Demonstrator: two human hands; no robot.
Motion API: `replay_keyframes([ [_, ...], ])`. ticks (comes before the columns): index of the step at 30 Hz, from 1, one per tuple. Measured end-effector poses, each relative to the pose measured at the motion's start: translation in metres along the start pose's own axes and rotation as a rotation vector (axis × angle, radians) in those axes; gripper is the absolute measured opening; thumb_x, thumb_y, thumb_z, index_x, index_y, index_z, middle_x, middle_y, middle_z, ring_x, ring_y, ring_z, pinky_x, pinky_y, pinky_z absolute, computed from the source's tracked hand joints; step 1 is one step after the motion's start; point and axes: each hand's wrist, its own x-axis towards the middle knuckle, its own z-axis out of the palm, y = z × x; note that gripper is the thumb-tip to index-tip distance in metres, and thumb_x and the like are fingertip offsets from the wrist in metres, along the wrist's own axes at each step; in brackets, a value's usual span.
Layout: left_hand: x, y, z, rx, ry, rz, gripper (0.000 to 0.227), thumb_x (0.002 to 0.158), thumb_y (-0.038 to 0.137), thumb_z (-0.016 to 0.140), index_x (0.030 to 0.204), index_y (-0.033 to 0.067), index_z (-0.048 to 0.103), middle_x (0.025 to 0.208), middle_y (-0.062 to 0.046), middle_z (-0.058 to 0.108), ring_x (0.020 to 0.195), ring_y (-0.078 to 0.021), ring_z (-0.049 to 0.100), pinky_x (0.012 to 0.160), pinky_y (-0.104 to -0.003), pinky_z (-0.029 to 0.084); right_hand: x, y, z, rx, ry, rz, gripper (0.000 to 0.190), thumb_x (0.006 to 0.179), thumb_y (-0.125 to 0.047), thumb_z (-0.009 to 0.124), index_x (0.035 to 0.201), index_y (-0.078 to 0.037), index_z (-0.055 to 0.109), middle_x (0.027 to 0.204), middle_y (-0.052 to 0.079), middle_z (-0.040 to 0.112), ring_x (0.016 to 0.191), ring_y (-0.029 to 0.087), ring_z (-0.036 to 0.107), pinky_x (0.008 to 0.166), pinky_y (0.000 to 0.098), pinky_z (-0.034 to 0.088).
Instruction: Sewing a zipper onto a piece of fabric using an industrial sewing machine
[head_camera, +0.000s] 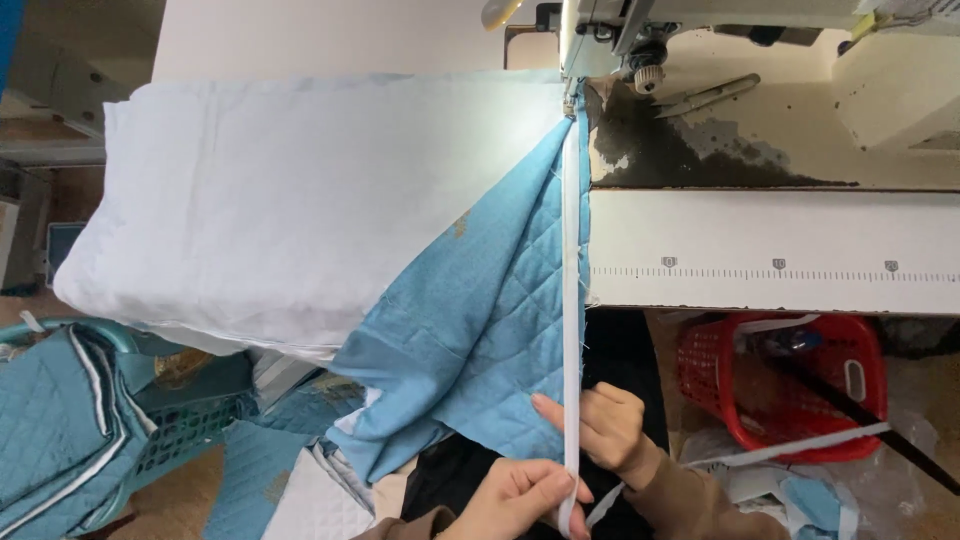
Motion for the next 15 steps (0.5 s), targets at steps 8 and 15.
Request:
replay_keyframes([
  [8,0.008,0.002,0.002,-0.025,0.116,-0.174,0.026,0.110,0.020,0.058,0.107,-0.0014,0.071,0.077,-0.011,0.072,0.067,-0.0166,0.070,0.070,-0.025,0.059,-0.025,-0.009,0.014,-0.107,0.105,0.190,0.019,0.100,-0.016,0.065,0.114,-0.014,0.078,0.092,-0.003,0.055,0.057,0.010,0.045,0.049,0.0277,0.035],
  [15,0.007,-0.005,-0.001,-0.040,0.025,-0.128,0.028,0.111,0.022,0.057,0.105,-0.0022,0.069,0.077,-0.011,0.071,0.067,-0.0139,0.068,0.067,-0.020,0.053,-0.040,-0.011,0.019,-0.076,0.274,0.144,0.026,0.073,-0.011,0.096,0.092,-0.015,0.079,0.104,-0.001,0.045,0.094,0.016,0.054,0.072,0.0299,0.060],
])
